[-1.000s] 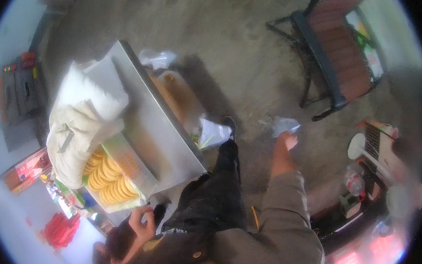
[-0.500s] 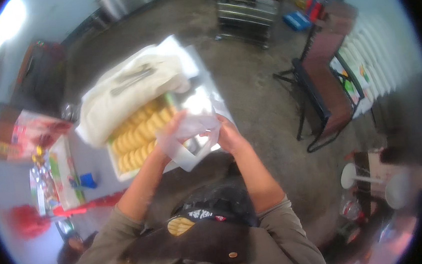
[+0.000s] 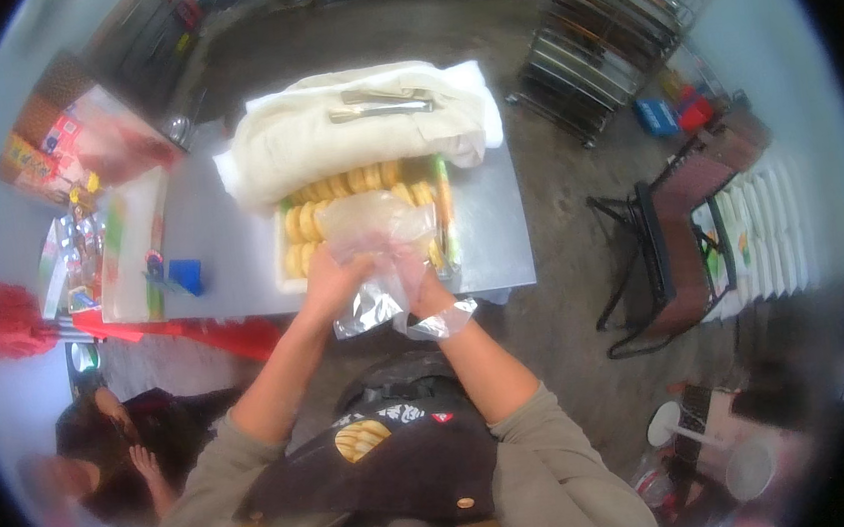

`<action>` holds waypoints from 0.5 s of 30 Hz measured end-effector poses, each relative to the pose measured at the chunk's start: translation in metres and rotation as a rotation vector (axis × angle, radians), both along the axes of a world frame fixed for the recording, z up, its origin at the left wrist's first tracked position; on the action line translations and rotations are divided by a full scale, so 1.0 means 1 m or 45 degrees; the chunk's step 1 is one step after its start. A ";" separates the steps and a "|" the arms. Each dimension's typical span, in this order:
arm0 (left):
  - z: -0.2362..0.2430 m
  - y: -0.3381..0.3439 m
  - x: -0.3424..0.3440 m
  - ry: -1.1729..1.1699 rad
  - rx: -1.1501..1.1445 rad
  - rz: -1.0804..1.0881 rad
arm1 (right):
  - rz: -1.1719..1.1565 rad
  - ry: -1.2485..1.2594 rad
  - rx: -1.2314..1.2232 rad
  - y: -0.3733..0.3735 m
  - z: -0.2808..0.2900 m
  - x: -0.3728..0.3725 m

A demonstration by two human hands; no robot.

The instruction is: The person places baked buns into a plastic bag using tongs, then uses a round cutter to cut circular pieces from a large sheet of dough on a metal table. They remove the excess dough and place some cut pieces onto a digital scale.

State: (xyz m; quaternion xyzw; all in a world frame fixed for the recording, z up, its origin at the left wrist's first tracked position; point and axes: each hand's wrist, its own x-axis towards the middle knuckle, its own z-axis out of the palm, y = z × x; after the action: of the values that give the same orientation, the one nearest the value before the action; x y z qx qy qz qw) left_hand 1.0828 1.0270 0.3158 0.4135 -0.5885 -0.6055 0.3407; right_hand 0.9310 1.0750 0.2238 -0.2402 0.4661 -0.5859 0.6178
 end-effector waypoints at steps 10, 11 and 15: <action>-0.017 -0.063 -0.005 -0.420 -0.151 0.451 | 0.423 -0.986 0.085 0.009 0.016 -0.080; -0.016 -0.064 -0.009 -0.430 -0.119 0.451 | 0.412 -0.734 0.142 0.003 0.016 -0.085; -0.021 -0.079 -0.004 -0.181 0.141 0.377 | 0.251 -0.393 0.238 -0.047 0.002 -0.093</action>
State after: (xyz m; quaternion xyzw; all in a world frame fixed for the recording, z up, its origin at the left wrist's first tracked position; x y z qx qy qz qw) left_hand 1.0792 0.9477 0.2944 0.5554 -0.5097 -0.5495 0.3604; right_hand 0.8380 1.0284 0.2263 -0.1335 0.3926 -0.5067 0.7559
